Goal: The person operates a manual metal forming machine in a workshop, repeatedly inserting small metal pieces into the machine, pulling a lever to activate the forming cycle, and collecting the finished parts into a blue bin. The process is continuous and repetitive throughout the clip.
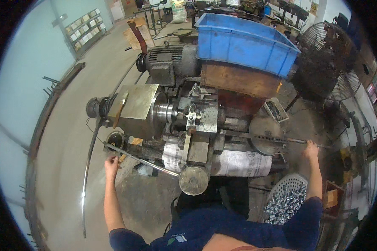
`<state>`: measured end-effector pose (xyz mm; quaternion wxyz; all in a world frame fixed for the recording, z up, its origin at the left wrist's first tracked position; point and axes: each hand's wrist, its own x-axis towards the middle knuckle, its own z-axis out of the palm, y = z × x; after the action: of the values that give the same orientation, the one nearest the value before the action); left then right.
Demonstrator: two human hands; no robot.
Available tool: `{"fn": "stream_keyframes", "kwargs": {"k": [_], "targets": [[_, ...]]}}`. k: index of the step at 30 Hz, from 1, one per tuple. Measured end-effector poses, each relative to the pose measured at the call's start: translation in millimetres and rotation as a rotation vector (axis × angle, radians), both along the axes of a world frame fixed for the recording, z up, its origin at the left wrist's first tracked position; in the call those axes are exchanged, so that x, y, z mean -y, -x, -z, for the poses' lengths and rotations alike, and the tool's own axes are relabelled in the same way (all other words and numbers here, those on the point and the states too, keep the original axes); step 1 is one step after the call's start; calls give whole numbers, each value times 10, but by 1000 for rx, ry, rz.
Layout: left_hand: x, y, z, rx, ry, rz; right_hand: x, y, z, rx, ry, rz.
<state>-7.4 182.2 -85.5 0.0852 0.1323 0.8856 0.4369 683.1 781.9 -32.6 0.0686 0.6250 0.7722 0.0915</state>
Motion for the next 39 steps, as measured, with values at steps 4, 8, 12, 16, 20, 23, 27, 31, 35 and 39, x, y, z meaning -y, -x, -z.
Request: {"fn": "stream_keyframes", "kwargs": {"k": [4,8,12,16,20,23,27,31,35,39], "targets": [[-209,-146,-384,116,-210,-98,-6,110,69,34,-64,-39],[-638,-383,-552,286,-213,-119,203,-119,282,-99,-77,48],[-757,-326,-190,181,-334,-193,941,-272,493,-150,-258,-12],[-586,50,429,124,-434,-294,1733,2,379,-206,-94,190],[-661,25,377,109,-474,-238,2112,198,258,-338,-18,252],[-801,-153,156,172,-446,-247,2232,202,360,-349,-37,280],[-819,-252,14,187,-432,-217,2346,238,401,-399,-126,237],[-760,-204,57,180,-441,-208,2322,243,410,-360,-21,301],[-638,-101,43,271,-290,-186,2311,259,324,-389,-11,277],[-745,-258,-186,257,-192,-168,1647,-166,501,-234,-125,132]]}}
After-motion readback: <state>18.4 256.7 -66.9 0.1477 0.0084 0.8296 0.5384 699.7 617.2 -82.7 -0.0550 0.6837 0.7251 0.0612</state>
